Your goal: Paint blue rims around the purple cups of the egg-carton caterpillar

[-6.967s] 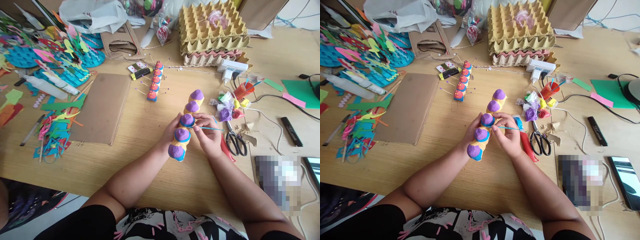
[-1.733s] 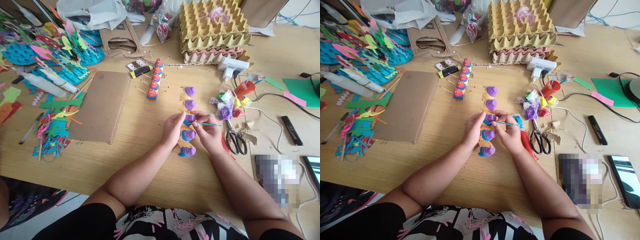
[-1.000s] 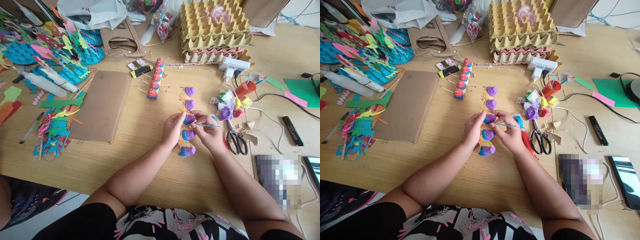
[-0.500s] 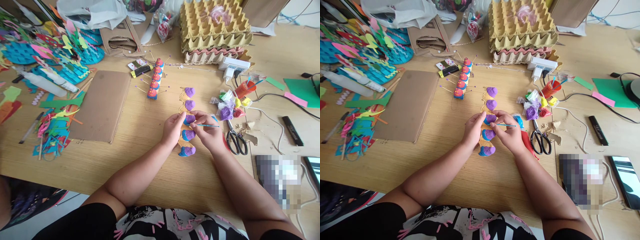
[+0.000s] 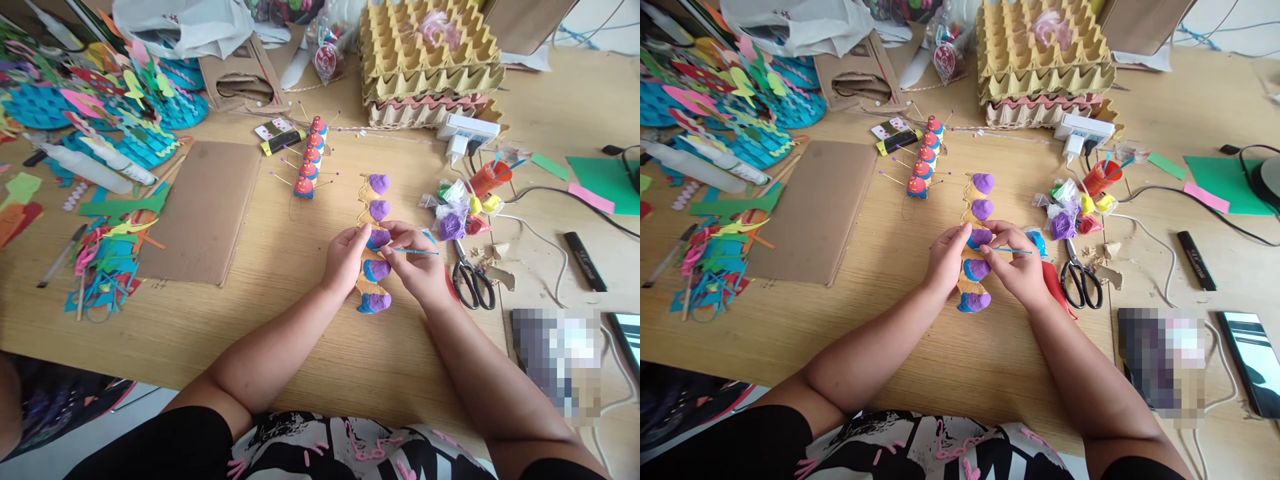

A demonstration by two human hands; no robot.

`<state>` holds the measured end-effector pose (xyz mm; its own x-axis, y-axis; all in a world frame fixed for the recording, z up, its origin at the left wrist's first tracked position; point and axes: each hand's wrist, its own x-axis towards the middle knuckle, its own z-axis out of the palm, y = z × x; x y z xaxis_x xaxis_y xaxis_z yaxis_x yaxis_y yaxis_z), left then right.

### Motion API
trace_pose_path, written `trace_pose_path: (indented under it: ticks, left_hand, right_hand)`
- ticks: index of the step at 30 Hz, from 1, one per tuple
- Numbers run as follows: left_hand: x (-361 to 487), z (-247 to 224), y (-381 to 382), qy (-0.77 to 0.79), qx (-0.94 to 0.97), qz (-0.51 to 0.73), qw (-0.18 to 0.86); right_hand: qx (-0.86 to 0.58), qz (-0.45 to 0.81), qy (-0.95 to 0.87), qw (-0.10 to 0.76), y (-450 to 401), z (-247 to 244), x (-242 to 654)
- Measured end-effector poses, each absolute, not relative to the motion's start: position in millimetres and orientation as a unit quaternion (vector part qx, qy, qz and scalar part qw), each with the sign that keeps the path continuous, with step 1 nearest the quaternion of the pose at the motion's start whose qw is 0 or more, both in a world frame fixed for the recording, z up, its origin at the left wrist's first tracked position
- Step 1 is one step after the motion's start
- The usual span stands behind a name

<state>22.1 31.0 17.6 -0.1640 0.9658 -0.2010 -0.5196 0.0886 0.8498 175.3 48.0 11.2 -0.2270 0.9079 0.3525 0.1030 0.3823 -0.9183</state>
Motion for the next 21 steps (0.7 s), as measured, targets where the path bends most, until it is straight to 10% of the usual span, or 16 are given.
trace_pose_path:
  ticks: [21]
  left_hand:
    - [12, 27, 32, 0.362, 0.176, 0.557, 0.726]
  right_hand:
    - [-0.374, 0.457, -0.589, 0.551, 47, 20, 171]
